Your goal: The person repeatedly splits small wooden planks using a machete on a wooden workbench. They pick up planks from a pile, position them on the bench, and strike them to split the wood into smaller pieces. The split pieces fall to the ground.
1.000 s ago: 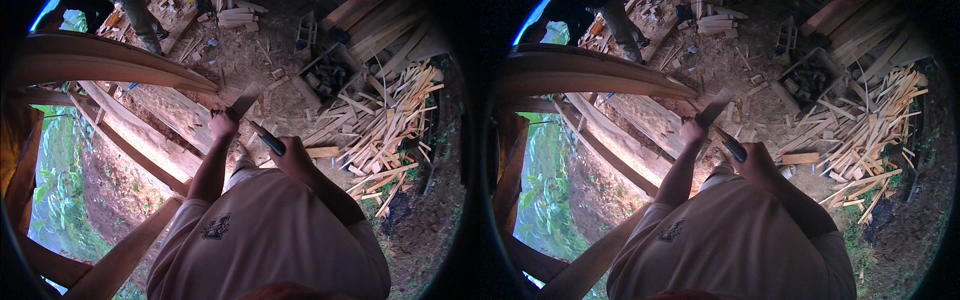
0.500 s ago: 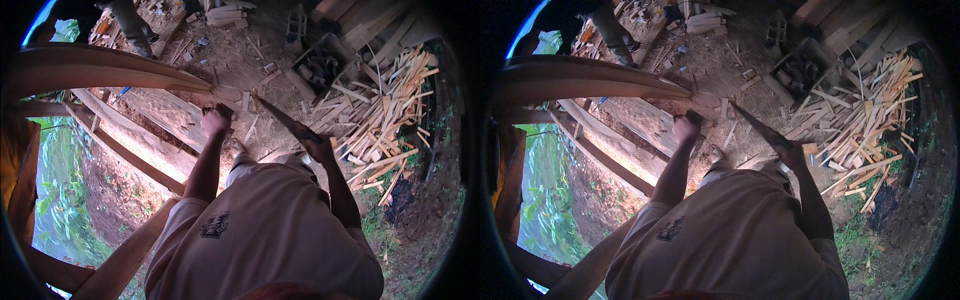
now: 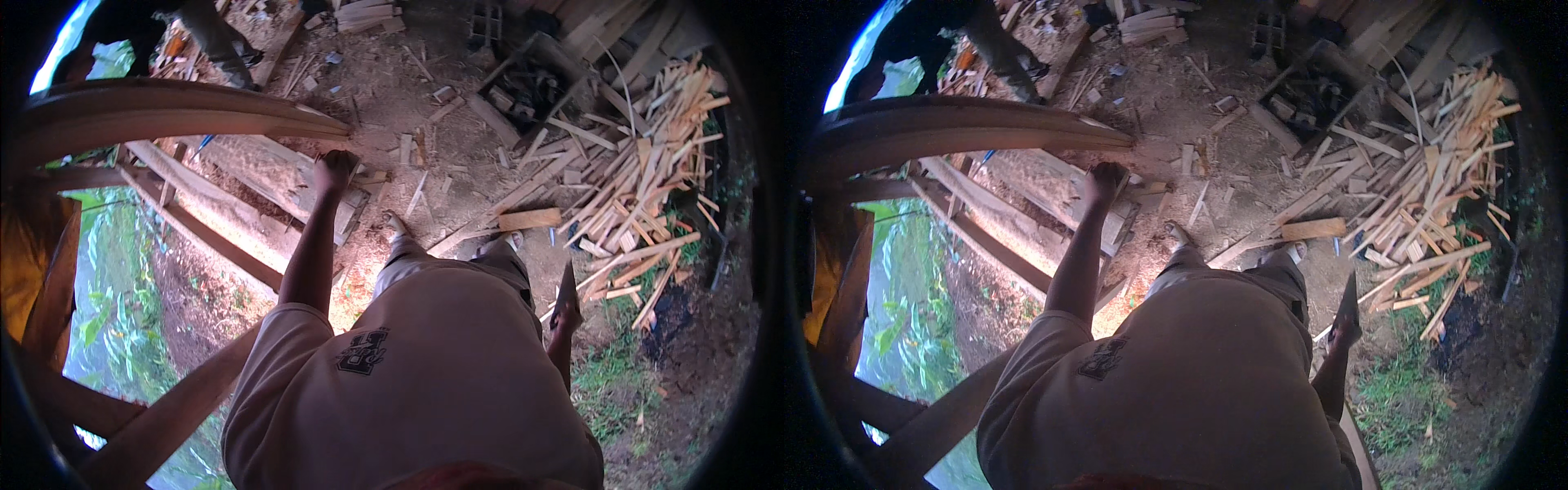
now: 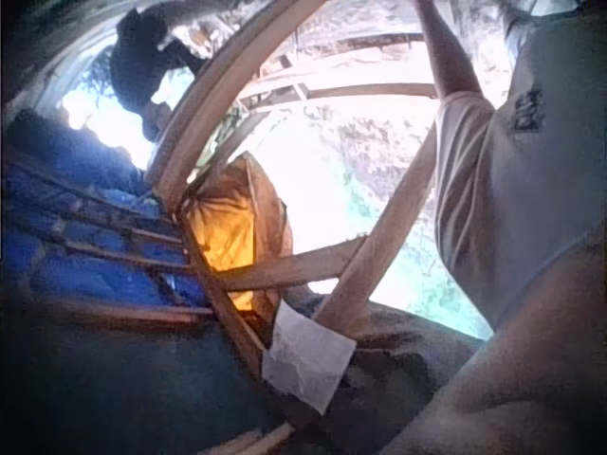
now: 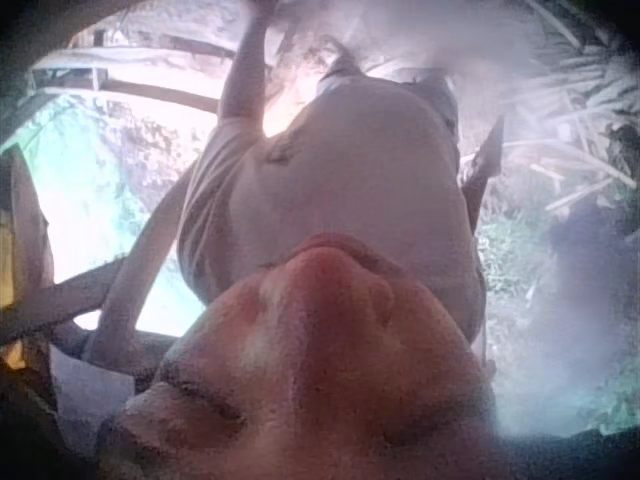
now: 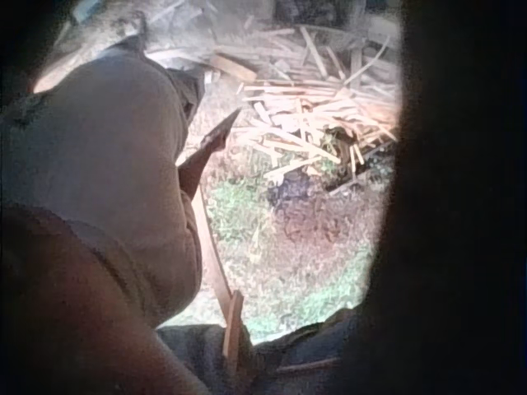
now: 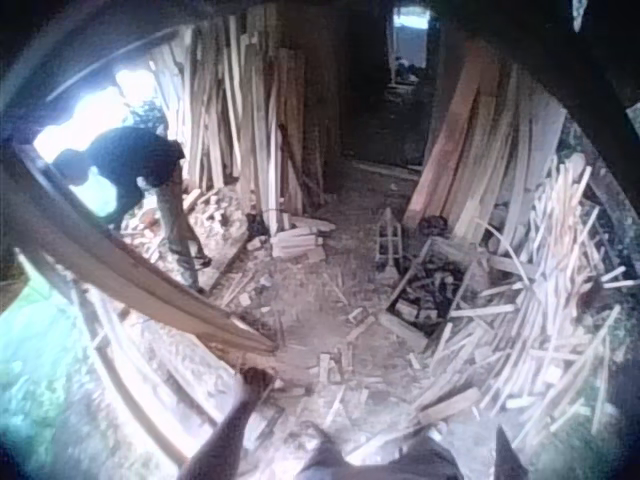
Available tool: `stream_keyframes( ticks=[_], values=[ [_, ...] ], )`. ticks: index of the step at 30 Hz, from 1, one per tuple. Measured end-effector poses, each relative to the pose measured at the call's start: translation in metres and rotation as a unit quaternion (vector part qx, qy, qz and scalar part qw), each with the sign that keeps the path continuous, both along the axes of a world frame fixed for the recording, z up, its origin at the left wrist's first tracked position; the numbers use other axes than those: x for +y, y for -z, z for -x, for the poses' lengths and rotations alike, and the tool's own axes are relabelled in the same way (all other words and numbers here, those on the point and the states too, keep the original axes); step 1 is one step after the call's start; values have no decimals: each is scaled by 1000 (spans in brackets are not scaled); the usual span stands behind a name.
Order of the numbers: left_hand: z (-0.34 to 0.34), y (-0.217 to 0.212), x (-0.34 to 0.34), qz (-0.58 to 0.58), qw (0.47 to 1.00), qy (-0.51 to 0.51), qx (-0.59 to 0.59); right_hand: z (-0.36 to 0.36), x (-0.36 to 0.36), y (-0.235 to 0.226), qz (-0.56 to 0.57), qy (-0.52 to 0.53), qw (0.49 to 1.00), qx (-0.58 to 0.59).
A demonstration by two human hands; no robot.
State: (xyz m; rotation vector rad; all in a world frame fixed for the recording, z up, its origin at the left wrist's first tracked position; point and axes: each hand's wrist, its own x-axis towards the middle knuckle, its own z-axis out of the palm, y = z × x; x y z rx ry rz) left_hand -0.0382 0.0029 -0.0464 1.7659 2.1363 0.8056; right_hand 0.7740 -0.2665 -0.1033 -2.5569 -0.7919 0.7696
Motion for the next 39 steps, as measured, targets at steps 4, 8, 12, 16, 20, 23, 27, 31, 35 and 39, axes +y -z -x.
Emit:
stream_keyframes(
  ticks=[4,8,12,16,20,23,27,31,35,39],
  values=[
    [24,13,20,40,996,41,-64,-3,-64,27,-8,256,960,116],
    [25,-12,5,48,954,-45,-292,-27,-64,41,73,225,970,60],
    [-11,-85,2,-16,904,-78,-421,17,-47,18,-14,301,946,117],
    [-5,-45,2,-23,759,-113,-640,50,-5,-1,-77,284,932,213],
    [-59,-36,21,73,671,-119,-728,42,-19,22,-119,377,903,169],
    [-84,8,25,163,672,-121,-712,93,-9,6,-171,363,896,189],
    [-116,101,13,354,818,-18,-453,133,-37,-11,-135,344,924,94],
    [-180,133,12,533,799,78,-267,173,-93,-7,-119,425,895,66],
    [-283,181,67,522,696,140,-473,201,-118,-34,-141,437,885,84],
    [-488,-165,72,521,466,335,-631,226,-250,61,-26,496,868,-1]
  ],
)
